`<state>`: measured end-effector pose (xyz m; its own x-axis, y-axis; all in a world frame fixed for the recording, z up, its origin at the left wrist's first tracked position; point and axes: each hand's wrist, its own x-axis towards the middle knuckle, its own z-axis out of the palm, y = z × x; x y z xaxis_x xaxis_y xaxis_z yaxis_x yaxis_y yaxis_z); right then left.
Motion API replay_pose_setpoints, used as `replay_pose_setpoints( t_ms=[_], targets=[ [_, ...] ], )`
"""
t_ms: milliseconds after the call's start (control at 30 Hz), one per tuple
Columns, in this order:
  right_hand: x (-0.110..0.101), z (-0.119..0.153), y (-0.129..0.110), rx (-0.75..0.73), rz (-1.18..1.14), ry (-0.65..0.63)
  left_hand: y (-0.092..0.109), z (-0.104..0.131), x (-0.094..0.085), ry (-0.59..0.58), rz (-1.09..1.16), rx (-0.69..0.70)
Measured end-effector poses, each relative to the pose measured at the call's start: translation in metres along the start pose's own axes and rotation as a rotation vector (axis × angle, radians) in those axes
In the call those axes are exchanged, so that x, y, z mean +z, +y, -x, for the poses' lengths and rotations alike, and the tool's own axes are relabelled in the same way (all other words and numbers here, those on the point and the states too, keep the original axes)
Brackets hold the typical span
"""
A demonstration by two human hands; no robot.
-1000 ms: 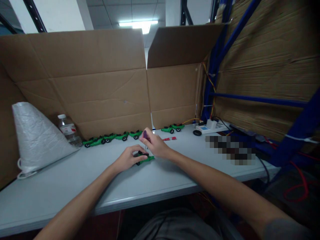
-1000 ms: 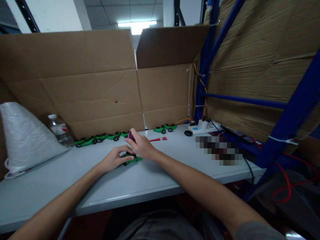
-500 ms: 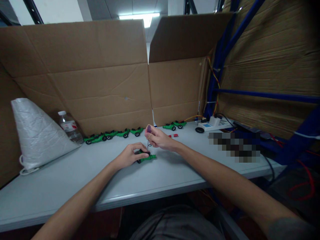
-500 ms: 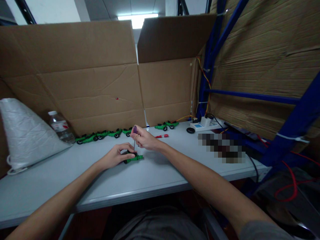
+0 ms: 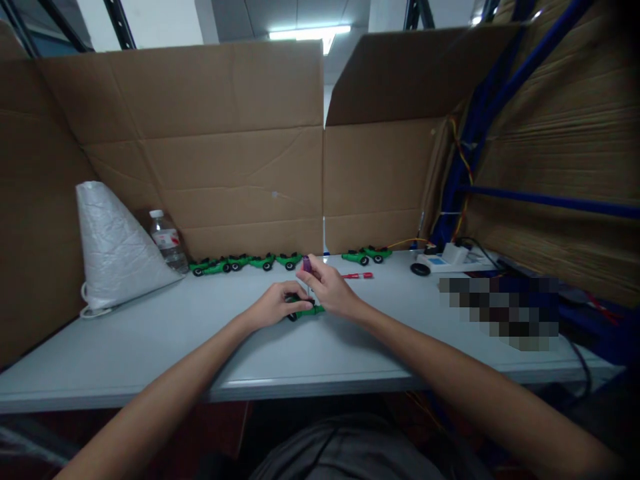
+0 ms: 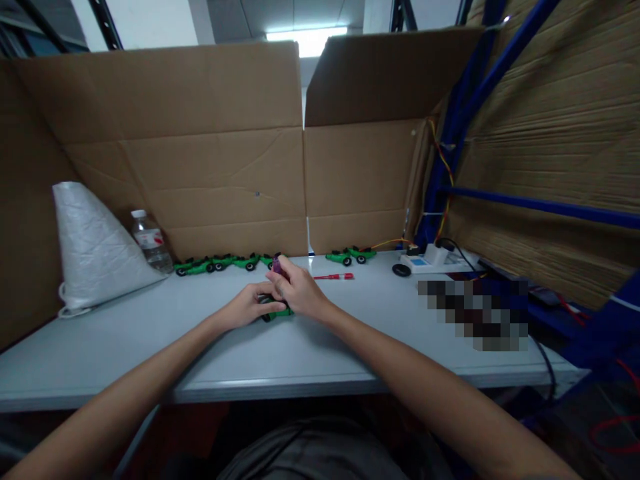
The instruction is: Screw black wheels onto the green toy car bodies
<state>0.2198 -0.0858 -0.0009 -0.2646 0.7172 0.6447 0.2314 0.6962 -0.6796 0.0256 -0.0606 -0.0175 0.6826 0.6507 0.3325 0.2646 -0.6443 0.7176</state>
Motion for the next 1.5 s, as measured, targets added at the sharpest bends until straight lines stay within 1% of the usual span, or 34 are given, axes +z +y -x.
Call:
replay_pose_setpoints(
  t_ms=[67,133,267,367,467,533,700,767,833,900,1133,1233,1333,1400,1500],
  targets=[
    [-0.004,-0.003,0.002,-0.028,-0.047,-0.095,-0.002,0.0,0.0,-0.002,0.039,-0.015],
    [-0.01,-0.007,0.004,-0.04,-0.094,-0.162,-0.003,0.0,-0.001,-0.025,0.076,-0.02],
    [-0.019,-0.012,0.011,0.039,-0.236,-0.292,-0.004,-0.002,-0.004,-0.074,0.12,-0.019],
    [-0.025,-0.014,0.015,0.101,-0.324,-0.351,-0.001,-0.002,-0.004,-0.105,0.153,-0.023],
    [-0.029,-0.014,0.015,0.123,-0.341,-0.381,0.003,-0.001,-0.004,-0.145,0.179,-0.025],
    [-0.029,-0.013,0.011,0.101,-0.3,-0.345,0.003,0.0,-0.003,-0.14,0.172,-0.031],
    [-0.019,-0.012,-0.001,-0.059,-0.147,-0.123,0.003,-0.001,-0.001,-0.057,0.124,-0.05],
    [-0.015,-0.012,-0.002,-0.062,-0.158,-0.097,0.004,-0.001,0.0,-0.028,0.11,-0.054],
    [-0.012,-0.012,0.0,-0.027,-0.202,-0.021,0.005,-0.002,0.0,-0.015,0.096,-0.064],
    [-0.01,-0.012,0.003,0.005,-0.221,0.007,0.005,-0.003,-0.001,-0.012,0.092,-0.069],
    [-0.015,-0.014,0.002,0.011,-0.286,-0.097,-0.003,-0.003,-0.001,-0.049,0.176,-0.074],
    [-0.021,-0.013,0.0,0.034,-0.322,-0.181,-0.005,-0.002,-0.002,-0.061,0.204,-0.071],
    [-0.025,-0.012,0.0,0.033,-0.341,-0.256,-0.004,-0.002,-0.003,-0.062,0.184,-0.068],
    [-0.026,-0.012,-0.001,0.032,-0.346,-0.255,-0.003,-0.003,-0.003,-0.048,0.158,-0.059],
    [-0.022,-0.009,-0.002,0.043,-0.325,-0.188,-0.004,-0.004,-0.001,-0.031,0.127,-0.039]
  ],
)
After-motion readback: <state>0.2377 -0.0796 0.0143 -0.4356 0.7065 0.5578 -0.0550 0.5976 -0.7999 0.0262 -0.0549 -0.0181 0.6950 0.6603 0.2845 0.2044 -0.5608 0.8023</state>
